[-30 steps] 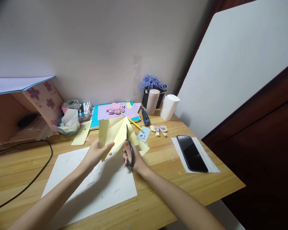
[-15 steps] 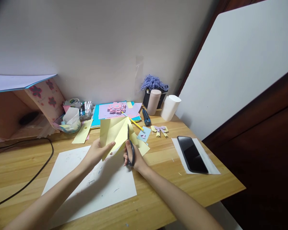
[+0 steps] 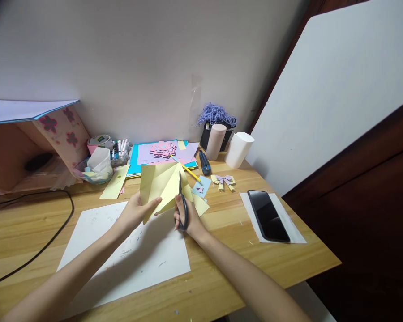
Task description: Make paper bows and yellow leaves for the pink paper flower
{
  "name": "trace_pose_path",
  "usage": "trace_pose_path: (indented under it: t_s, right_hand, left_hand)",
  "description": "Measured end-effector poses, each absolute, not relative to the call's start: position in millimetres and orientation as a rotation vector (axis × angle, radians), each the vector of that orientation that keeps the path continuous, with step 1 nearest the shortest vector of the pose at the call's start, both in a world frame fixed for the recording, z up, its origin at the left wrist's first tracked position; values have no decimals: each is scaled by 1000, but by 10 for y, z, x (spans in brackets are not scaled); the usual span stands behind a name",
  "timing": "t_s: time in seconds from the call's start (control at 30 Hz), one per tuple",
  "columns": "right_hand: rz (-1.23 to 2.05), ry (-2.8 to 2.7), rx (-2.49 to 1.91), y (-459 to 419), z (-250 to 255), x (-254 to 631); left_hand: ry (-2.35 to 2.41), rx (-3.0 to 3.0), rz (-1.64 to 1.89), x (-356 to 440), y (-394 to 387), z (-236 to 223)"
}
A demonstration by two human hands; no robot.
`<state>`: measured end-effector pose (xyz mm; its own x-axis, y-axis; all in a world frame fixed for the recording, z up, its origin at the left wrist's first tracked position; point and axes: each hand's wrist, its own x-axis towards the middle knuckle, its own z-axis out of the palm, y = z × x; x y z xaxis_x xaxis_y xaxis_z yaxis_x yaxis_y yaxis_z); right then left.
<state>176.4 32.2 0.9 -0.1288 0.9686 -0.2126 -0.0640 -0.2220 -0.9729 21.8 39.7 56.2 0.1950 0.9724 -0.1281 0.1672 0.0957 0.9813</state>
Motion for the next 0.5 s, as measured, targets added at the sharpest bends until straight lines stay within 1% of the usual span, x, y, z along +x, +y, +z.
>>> trace_pose_path:
  t_s: [0.5]
  right_hand:
    - [1459,-1170,-1260,310,101,1783]
  left_hand:
    - [1200,1268,869,258,369,580]
